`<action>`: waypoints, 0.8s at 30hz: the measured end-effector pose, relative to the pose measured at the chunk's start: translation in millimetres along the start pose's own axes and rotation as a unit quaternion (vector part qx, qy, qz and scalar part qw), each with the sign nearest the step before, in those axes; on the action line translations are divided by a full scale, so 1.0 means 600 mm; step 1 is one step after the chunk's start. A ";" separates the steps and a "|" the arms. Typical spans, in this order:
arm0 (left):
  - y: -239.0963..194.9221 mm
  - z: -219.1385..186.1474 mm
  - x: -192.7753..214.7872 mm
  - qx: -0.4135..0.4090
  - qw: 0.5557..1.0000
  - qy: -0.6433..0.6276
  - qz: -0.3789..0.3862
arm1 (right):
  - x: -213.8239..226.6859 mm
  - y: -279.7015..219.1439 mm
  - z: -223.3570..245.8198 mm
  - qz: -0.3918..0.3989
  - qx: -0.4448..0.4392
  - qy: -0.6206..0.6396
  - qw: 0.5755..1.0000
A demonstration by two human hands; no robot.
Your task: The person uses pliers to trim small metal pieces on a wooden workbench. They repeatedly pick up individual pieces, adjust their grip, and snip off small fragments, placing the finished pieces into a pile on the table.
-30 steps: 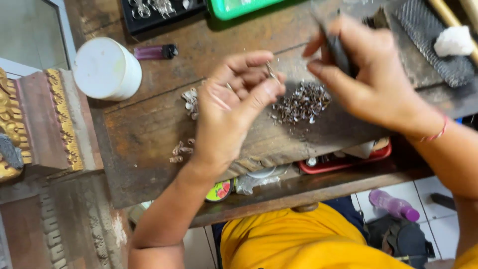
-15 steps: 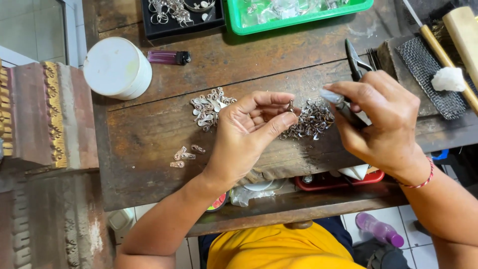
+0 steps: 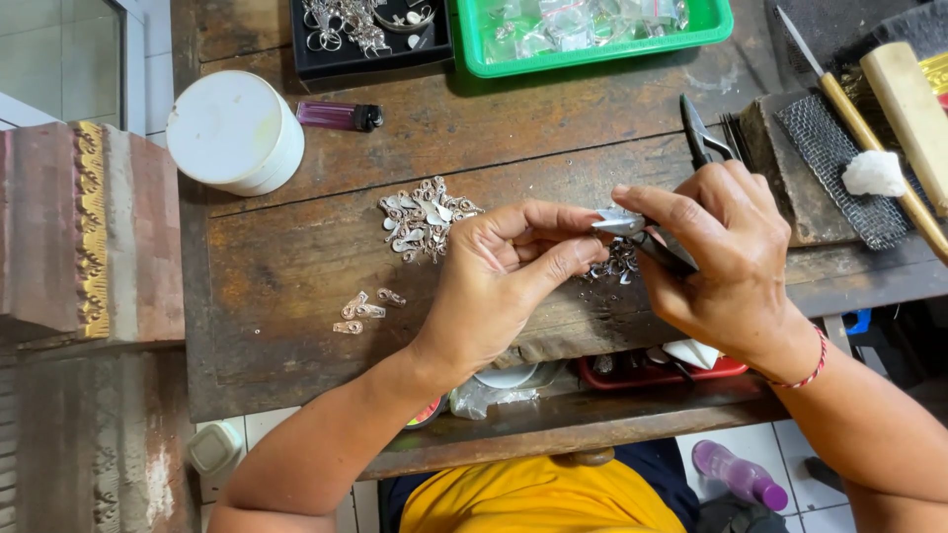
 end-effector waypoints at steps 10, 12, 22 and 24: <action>0.000 0.007 0.002 -0.008 1.000 0.026 0.003 | -0.006 -0.007 -0.001 0.012 -0.005 0.007 1.000; 0.000 0.007 0.003 -0.008 1.000 0.023 0.003 | -0.007 -0.008 0.000 0.013 -0.004 0.015 1.000; -0.001 0.016 0.008 -0.014 1.000 0.021 0.008 | -0.007 -0.011 0.004 0.019 -0.008 0.035 0.999; -0.001 0.016 0.009 -0.017 0.999 0.026 0.008 | -0.008 -0.012 0.005 0.025 -0.008 0.041 0.999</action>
Point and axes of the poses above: each hand's wrist, its own y-axis towards the middle knuckle, its own x-axis out of the back of the hand, z = x × y, the point moved 6 cm from there along y, towards the middle knuckle, and after that the axes turned 14 degrees about -y, right-handed, at the moved point
